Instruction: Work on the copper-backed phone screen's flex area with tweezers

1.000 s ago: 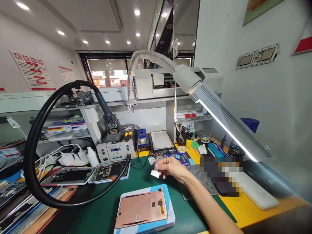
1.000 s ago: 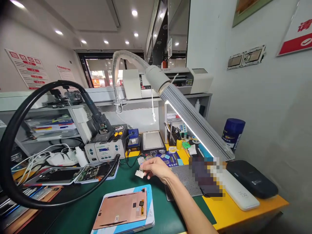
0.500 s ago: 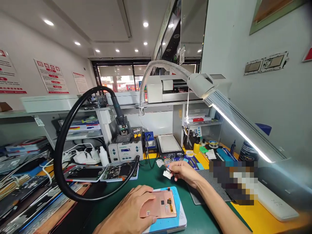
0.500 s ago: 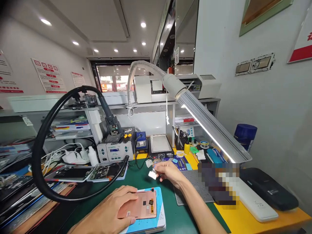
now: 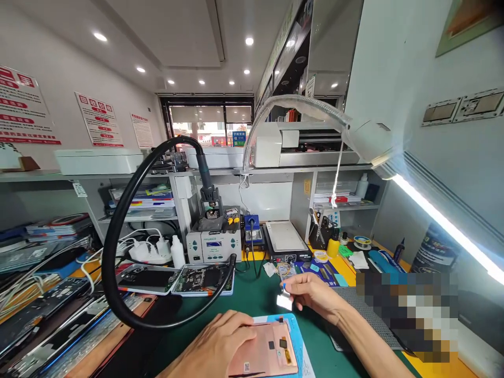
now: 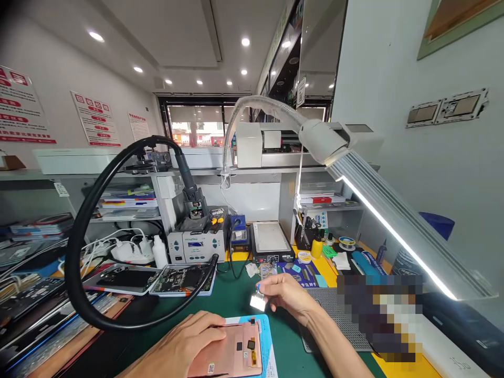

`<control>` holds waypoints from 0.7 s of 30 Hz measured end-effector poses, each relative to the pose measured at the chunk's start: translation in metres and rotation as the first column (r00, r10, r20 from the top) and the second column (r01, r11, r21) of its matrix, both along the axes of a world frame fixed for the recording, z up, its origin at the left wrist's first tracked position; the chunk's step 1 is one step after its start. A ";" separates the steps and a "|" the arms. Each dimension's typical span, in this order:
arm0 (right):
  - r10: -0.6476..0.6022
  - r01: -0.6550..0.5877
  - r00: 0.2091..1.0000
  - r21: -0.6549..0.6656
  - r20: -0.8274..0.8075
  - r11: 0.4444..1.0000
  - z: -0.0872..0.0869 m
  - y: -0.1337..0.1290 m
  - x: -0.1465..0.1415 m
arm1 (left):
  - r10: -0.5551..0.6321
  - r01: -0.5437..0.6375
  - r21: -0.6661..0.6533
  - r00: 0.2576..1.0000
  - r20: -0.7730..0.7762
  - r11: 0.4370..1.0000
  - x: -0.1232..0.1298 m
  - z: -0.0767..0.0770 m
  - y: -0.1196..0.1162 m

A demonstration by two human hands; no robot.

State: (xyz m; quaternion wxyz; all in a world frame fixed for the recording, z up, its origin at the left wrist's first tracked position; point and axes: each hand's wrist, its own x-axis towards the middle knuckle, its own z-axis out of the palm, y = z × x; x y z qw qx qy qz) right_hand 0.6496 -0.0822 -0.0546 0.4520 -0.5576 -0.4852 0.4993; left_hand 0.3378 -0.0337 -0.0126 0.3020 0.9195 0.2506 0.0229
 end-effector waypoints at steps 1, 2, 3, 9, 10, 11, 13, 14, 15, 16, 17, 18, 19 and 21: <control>0.014 -0.014 1.000 -0.006 0.014 1.000 0.000 0.000 -0.002 | 0.004 -0.004 -0.006 1.000 -0.007 1.000 -0.003 0.002 0.002; 0.030 -0.029 0.999 -0.012 0.029 0.999 0.001 0.002 -0.005 | 0.008 -0.008 -0.013 1.000 -0.020 1.000 -0.004 0.005 0.004; 0.046 -0.045 0.998 -0.019 0.044 0.999 0.002 0.003 -0.007 | 0.006 -0.007 -0.021 0.999 -0.041 1.000 -0.005 0.008 0.005; 0.112 -0.107 0.984 -0.040 0.137 0.993 0.015 0.023 -0.013 | 0.042 -0.046 0.031 0.993 0.109 0.998 0.016 0.009 0.018; 0.121 -0.116 0.981 -0.044 0.149 0.992 0.017 0.025 -0.013 | 0.072 -0.079 0.045 0.985 0.156 0.996 0.023 0.007 0.020; 0.130 -0.124 0.979 -0.047 0.158 0.991 0.018 0.026 -0.012 | 0.099 -0.111 0.051 0.977 0.191 0.993 0.030 0.004 0.021; 0.148 -0.141 0.975 -0.053 0.167 0.989 0.018 0.025 -0.012 | 0.130 -0.145 0.043 0.961 0.245 0.989 0.043 -0.002 0.023; 0.158 -0.151 0.973 -0.055 0.166 0.987 0.018 0.024 -0.012 | 0.139 -0.154 0.035 0.953 0.268 0.988 0.048 -0.005 0.023; 0.167 -0.159 0.972 -0.056 0.163 0.986 0.017 0.022 -0.012 | 0.145 -0.159 0.026 0.946 0.289 0.987 0.052 -0.008 0.024; 0.175 -0.168 0.972 -0.057 0.157 0.984 0.016 0.021 -0.013 | 0.151 -0.165 0.017 0.940 0.307 0.986 0.054 -0.011 0.023; 0.181 -0.174 0.972 -0.057 0.149 0.983 0.014 0.019 -0.013 | 0.156 -0.167 0.009 0.935 0.320 0.986 0.056 -0.014 0.023; 0.186 -0.179 0.973 -0.056 0.139 0.982 0.013 0.018 -0.014 | 0.161 -0.171 0.001 0.930 0.330 0.985 0.056 -0.017 0.023; 0.188 -0.182 0.974 -0.056 0.128 0.982 0.012 0.017 -0.014 | 0.165 -0.173 -0.007 0.927 0.336 0.985 0.056 -0.020 0.023; 0.193 -0.187 0.975 -0.060 0.108 0.981 0.010 0.017 -0.015 | 0.174 -0.176 -0.025 0.924 0.342 0.984 0.056 -0.025 0.022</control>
